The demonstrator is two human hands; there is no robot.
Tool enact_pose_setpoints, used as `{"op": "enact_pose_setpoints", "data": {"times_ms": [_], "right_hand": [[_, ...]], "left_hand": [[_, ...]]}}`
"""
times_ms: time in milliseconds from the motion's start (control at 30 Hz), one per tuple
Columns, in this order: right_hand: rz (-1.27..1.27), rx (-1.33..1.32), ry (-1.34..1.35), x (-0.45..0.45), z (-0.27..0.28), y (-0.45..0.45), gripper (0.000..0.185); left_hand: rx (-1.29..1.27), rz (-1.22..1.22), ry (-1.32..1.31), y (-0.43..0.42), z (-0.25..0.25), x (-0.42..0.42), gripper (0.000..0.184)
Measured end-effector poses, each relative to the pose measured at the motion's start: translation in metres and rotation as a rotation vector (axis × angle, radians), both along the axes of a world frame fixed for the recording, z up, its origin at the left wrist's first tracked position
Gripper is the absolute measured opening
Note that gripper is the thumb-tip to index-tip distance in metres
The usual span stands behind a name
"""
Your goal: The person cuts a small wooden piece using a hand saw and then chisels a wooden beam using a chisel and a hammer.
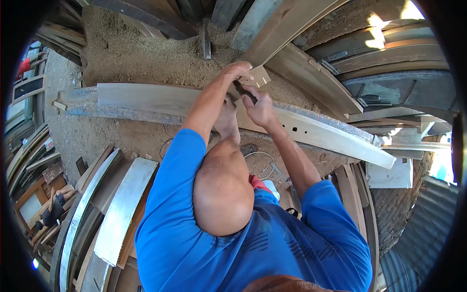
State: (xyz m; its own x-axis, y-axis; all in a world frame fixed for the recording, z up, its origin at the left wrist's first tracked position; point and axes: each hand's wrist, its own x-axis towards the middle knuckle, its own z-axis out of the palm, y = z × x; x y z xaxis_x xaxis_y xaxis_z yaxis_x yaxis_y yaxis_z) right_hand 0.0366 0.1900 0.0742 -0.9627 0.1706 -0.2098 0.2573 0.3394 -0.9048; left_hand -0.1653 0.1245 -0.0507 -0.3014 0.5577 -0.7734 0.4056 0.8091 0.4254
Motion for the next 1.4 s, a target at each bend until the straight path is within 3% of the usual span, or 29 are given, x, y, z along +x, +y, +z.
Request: {"op": "enact_pose_setpoints", "data": {"times_ms": [67,167,233,300,367,400,433,533,600,667,733,800,900,933,1000,1067,1200,1333,1400], "right_hand": [[0.019,-0.045,-0.076,0.015,0.022,0.015,0.029],[0.049,0.024,-0.089,0.124,0.097,0.056,0.033],[-0.01,0.048,-0.156,0.171,0.144,0.063,0.033],[-0.016,0.097,-0.123,0.188,0.147,0.066,0.032],[-0.007,0.142,-0.003,0.143,0.095,0.053,0.031],[-0.027,-0.029,-0.173,0.109,0.071,0.046,0.03],[-0.014,0.005,-0.201,0.071,0.043,0.038,0.029],[-0.032,0.0,0.006,0.023,-0.002,0.014,0.033],[-0.04,-0.037,0.018,0.02,0.002,0.014,0.035],[0.026,0.076,-0.154,0.053,0.049,0.025,0.037],[0.012,-0.025,-0.155,0.12,0.088,0.052,0.036],[-0.018,0.04,-0.186,0.169,0.134,0.064,0.035],[-0.025,0.087,-0.07,0.161,0.123,0.054,0.033],[-0.001,0.074,0.018,0.134,0.096,0.051,0.032],[0.001,0.015,-0.188,0.07,0.044,0.032,0.032],[-0.042,0.043,0.087,0.021,-0.006,0.008,0.029],[-0.007,0.015,0.029,0.045,0.023,0.023,0.03],[0.01,0.035,-0.133,0.149,0.123,0.06,0.036],[0.039,0.075,-0.157,0.154,0.133,0.061,0.036]], "left_hand": [[0.025,-0.018,0.032,0.003,-0.019,-0.005,0.06],[0.09,-0.02,0.088,-0.001,-0.018,-0.006,0.061],[0.033,-0.012,-0.038,0.004,-0.007,-0.005,0.063],[0.031,0.01,-0.076,0.002,-0.001,-0.008,0.067],[0.018,0.029,-0.029,0.001,0.001,-0.001,0.069],[0.011,0.043,0.002,0.001,0.002,-0.002,0.071],[-0.004,0.045,-0.002,0.001,-0.001,-0.004,0.072],[-0.037,0.015,-0.01,0.003,0.0,0.003,0.074],[-0.028,0.006,0.014,0.004,0.019,0.001,0.072],[0.006,0.032,0.054,0.004,0.013,-0.005,0.071],[0.04,0.025,0.049,0.004,0.0,0.0,0.069],[0.071,0.003,0.032,0.002,-0.01,-0.002,0.066],[0.103,0.038,0.087,-0.001,-0.014,0.002,0.066],[0.092,0.035,0.078,-0.001,-0.014,0.0,0.066],[0.071,0.028,0.062,0.001,-0.013,0.001,0.065],[0.034,0.041,0.024,0.003,-0.007,-0.002,0.068],[-0.019,-0.018,0.001,0.006,-0.014,-0.005,0.072],[0.039,0.02,0.05,0.0,0.005,0.005,0.071],[0.037,0.031,0.03,-0.001,0.012,0.002,0.07]]}}
